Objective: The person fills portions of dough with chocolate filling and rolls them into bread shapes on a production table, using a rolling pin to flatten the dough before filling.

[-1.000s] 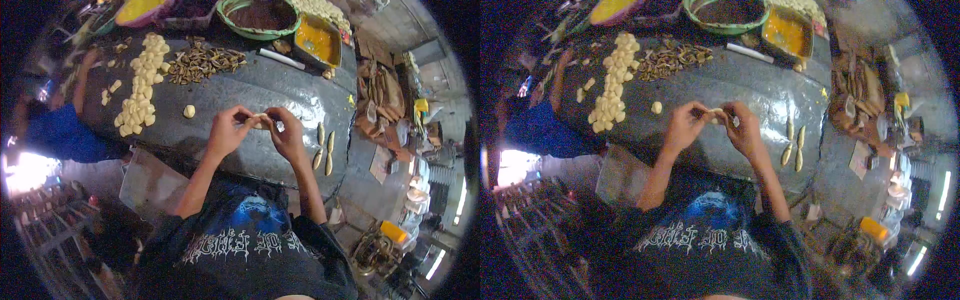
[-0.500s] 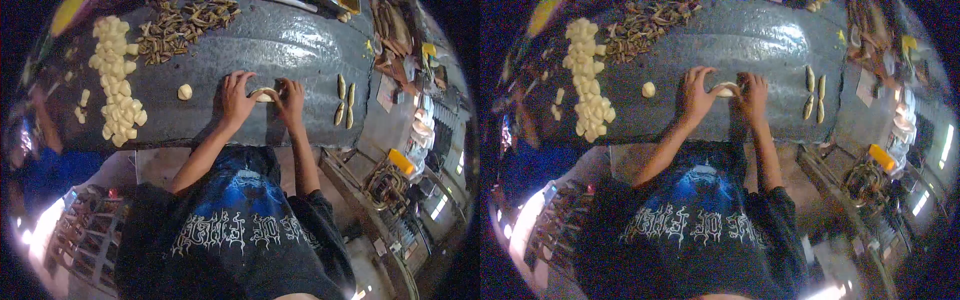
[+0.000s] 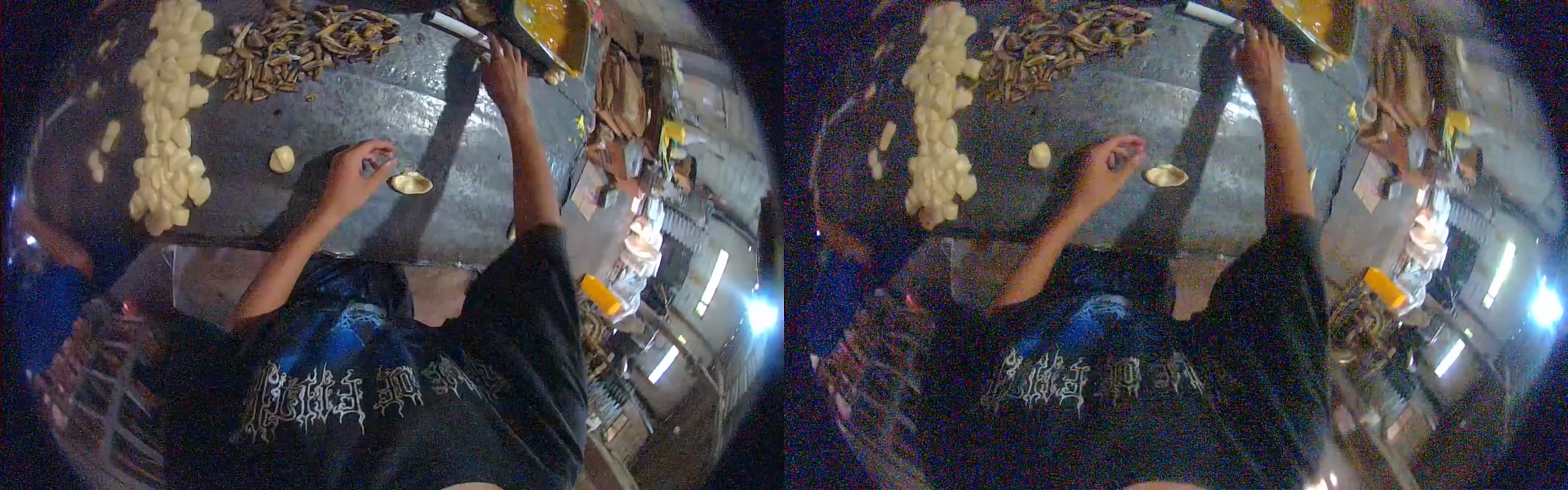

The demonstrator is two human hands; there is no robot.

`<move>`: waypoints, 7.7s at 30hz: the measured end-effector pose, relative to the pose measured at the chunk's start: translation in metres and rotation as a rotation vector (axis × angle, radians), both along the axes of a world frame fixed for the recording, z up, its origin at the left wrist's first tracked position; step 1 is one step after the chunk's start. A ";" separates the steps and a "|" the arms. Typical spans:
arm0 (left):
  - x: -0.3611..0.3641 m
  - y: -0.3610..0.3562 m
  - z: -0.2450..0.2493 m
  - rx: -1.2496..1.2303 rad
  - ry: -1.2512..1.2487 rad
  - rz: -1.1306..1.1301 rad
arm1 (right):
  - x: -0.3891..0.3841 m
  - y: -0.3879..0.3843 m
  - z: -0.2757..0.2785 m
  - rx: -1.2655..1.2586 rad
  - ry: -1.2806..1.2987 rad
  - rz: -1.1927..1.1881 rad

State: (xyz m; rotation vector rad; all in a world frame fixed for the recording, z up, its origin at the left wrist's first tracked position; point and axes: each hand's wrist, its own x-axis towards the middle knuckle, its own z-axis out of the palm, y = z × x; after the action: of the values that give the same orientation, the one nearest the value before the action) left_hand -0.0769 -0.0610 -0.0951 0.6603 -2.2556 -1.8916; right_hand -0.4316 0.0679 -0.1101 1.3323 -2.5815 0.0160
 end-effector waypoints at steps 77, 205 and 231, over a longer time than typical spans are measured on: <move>-0.008 0.065 -0.007 0.210 0.143 0.305 | 0.222 0.094 0.010 -0.557 -1.226 0.098; 0.067 0.030 -0.007 -0.504 0.085 0.335 | 0.105 0.341 -0.009 -0.433 -0.970 -0.829; 0.199 0.210 -0.027 0.282 0.034 1.051 | 0.116 0.309 -0.021 -0.047 -0.348 -0.253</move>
State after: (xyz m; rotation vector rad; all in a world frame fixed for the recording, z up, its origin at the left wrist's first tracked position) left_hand 0.1225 0.1494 -0.1223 1.4460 -1.1514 -1.5754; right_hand -0.3160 0.3765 -0.1307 1.0546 -3.0007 0.2870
